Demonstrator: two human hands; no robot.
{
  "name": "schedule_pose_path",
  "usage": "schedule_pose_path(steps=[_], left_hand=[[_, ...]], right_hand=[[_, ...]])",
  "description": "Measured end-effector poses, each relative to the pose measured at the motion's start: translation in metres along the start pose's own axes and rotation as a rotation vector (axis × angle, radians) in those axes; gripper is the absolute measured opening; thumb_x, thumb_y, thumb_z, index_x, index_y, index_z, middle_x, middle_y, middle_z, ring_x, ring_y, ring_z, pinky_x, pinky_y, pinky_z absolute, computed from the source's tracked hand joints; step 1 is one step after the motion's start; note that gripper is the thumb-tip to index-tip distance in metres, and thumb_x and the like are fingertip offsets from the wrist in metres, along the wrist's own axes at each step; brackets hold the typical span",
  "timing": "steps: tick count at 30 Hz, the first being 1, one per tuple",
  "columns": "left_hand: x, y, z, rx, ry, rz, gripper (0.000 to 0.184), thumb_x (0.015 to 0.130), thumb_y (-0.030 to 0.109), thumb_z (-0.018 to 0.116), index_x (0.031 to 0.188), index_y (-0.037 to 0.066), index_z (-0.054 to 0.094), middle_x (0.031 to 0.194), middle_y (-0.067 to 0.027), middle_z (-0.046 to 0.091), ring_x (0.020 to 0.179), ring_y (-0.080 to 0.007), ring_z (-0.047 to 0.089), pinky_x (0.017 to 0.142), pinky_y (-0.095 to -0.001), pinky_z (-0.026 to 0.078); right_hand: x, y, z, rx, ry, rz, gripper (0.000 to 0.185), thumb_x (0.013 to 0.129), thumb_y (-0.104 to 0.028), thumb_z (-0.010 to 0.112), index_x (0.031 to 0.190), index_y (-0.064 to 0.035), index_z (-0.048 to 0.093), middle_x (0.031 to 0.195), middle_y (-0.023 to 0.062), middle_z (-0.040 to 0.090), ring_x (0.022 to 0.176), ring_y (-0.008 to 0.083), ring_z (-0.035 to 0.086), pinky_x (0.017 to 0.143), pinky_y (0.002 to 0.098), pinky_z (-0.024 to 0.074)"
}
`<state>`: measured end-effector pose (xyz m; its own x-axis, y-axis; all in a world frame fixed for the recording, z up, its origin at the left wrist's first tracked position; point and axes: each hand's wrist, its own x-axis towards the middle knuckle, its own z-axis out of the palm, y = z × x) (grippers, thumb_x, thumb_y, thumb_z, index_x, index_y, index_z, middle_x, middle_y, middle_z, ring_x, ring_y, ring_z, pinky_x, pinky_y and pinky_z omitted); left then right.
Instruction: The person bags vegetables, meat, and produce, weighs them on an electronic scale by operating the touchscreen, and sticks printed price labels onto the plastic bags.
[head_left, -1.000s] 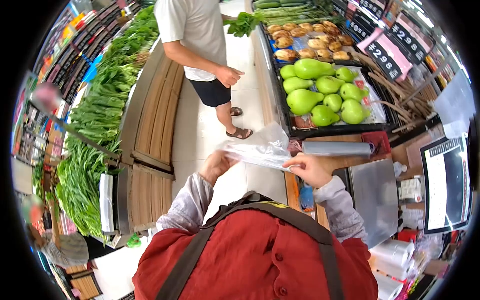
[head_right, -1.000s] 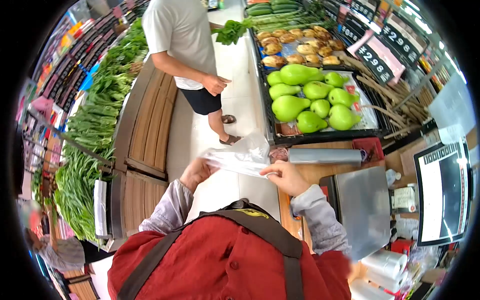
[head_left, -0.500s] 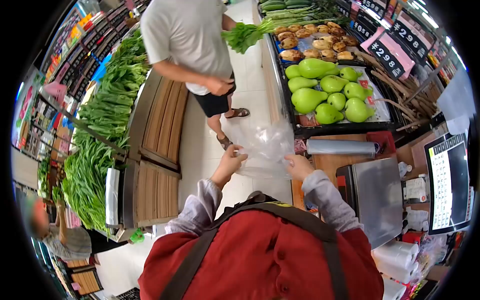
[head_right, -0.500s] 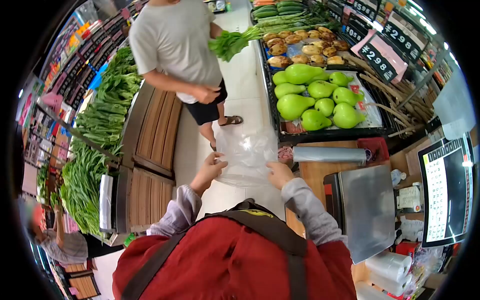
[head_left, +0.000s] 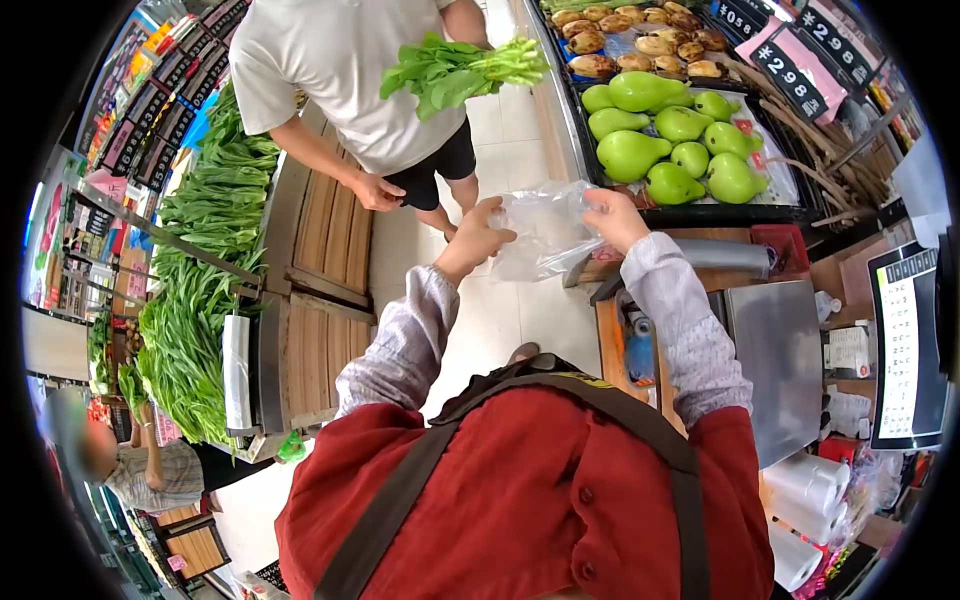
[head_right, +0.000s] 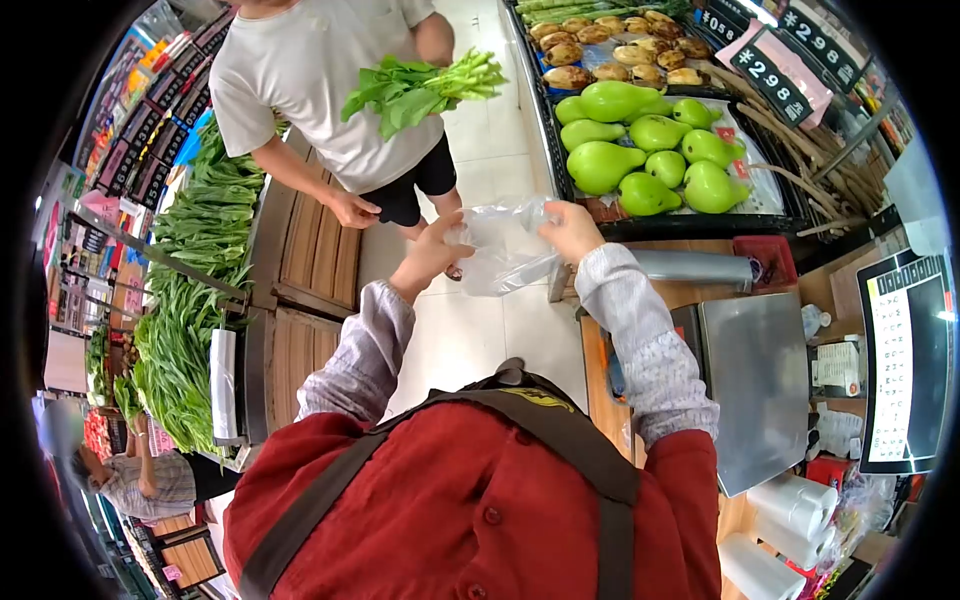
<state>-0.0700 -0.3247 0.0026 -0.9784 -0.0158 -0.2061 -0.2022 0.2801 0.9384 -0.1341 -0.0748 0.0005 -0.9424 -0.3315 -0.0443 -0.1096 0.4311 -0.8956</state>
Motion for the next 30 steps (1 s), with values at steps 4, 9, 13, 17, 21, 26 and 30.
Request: schedule_pose_path(steps=[4,9,13,17,21,26,30], left_hand=[[0.013,-0.004,-0.010,-0.042,-0.055,0.014,0.071,0.069,0.001,0.064,0.133,-0.008,0.034,0.115,-0.0168,0.054,0.057,-0.0145,0.055,0.045,-0.0255,0.044],[0.017,-0.005,-0.023,-0.239,-0.057,0.105,0.067,0.069,-0.004,0.059,0.131,-0.008,0.036,0.100,-0.0156,0.058,0.052,-0.0119,0.053,0.042,-0.0235,0.043],[0.010,-0.004,-0.032,-0.218,-0.052,-0.032,0.053,0.068,-0.007,0.054,0.120,-0.003,0.046,0.085,-0.0084,0.059,0.053,-0.0105,0.052,0.043,-0.0216,0.041],[-0.005,-0.005,-0.030,-0.258,-0.060,0.029,0.061,0.068,-0.006,0.053,0.128,-0.003,0.040,0.082,-0.0073,0.058,0.052,-0.0095,0.051,0.040,-0.0211,0.039],[-0.030,0.015,-0.025,-0.020,-0.165,-0.016,0.082,0.064,-0.006,0.053,0.141,-0.001,0.025,0.105,-0.0144,0.057,0.055,-0.0103,0.050,0.046,-0.0230,0.041],[-0.019,0.009,-0.032,-0.161,-0.140,0.034,0.081,0.065,-0.005,0.054,0.139,-0.006,0.024,0.111,-0.0152,0.055,0.056,-0.0103,0.050,0.047,-0.0220,0.042],[-0.029,0.020,-0.034,-0.128,-0.307,0.053,0.085,0.065,-0.004,0.055,0.142,-0.003,0.019,0.105,-0.0140,0.056,0.054,-0.0110,0.049,0.047,-0.0226,0.041]], right_hand=[[0.041,0.014,0.011,0.085,0.002,-0.051,0.059,0.074,-0.015,0.065,0.124,0.0115,0.045,0.116,0.0216,0.058,0.105,0.0267,0.058,0.091,0.0321,0.0434],[0.057,-0.016,0.009,0.150,-0.091,-0.031,0.069,0.074,-0.007,0.056,0.135,0.0090,0.030,0.119,0.0168,0.056,0.066,0.0151,0.057,0.047,0.0275,0.0436],[0.054,-0.033,0.015,0.138,-0.134,-0.020,0.070,0.074,-0.007,0.056,0.138,0.0055,0.028,0.119,0.0163,0.056,0.064,0.0153,0.056,0.048,0.0282,0.0440],[0.041,-0.053,0.031,-0.014,-0.206,0.055,0.065,0.075,0.000,0.052,0.137,0.0029,0.031,0.127,0.0132,0.051,0.103,0.0174,0.055,0.072,0.0240,0.0481],[0.023,-0.065,0.035,-0.018,-0.324,0.098,0.060,0.075,0.001,0.052,0.133,0.0046,0.037,0.124,0.0145,0.053,0.104,0.0174,0.054,0.081,0.0247,0.0452],[0.045,-0.007,0.043,0.212,-0.168,-0.108,0.050,0.074,-0.005,0.055,0.123,0.0006,0.048,0.097,0.0083,0.060,0.068,0.0134,0.059,0.047,0.0268,0.0462],[0.016,-0.069,0.017,0.159,-0.261,0.264,0.037,0.073,-0.009,0.058,0.108,0.0013,0.057,0.084,0.0080,0.061,0.062,0.0151,0.058,0.045,0.0276,0.0462]])
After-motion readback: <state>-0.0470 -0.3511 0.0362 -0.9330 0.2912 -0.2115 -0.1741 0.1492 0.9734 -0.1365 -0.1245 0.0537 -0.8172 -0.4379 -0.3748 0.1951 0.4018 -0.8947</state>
